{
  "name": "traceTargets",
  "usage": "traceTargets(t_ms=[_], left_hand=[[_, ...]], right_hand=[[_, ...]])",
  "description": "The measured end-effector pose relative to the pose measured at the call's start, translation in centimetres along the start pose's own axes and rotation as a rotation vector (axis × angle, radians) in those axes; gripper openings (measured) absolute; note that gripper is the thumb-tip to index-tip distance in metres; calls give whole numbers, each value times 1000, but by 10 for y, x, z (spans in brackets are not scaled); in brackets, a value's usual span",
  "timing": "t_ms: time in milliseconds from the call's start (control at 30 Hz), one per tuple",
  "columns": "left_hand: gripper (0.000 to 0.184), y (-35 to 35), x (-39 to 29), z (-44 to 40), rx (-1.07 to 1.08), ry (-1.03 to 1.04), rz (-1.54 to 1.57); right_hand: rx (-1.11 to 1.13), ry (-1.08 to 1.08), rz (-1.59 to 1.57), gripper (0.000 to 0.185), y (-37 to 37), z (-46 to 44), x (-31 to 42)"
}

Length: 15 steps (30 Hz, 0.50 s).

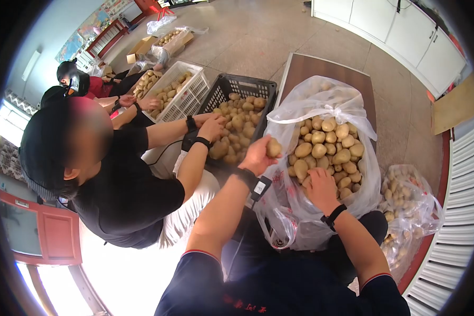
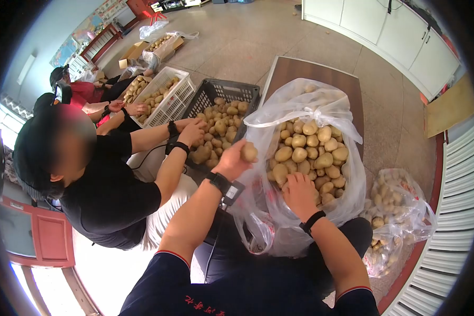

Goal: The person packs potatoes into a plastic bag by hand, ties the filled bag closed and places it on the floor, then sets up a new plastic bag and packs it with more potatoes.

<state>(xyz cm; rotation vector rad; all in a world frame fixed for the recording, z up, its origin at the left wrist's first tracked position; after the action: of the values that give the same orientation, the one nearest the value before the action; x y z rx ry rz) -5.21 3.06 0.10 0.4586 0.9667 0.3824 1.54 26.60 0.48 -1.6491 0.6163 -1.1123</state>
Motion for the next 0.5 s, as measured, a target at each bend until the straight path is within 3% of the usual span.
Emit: traceTargets(t_ms=[267, 500], left_hand=[[34, -82, -4, -25, -296, 114, 311], [32, -114, -6, -26, -355, 242, 357]], right_hand=[[82, -54, 174, 41, 0, 11, -6], [102, -67, 156, 42, 9, 9, -19]])
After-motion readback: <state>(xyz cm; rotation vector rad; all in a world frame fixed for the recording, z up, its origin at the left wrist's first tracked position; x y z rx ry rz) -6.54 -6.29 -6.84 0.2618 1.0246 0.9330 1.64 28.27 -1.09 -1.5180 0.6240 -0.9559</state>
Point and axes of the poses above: each hand's wrist, its own z-axis away from the middle knuckle, its own y-axis out of the palm, x = y × z, the point moved 4 cm from there along -z, towards the middle knuckle, and after that the axes turned 9 degrees about x, right-handed, at the moved point
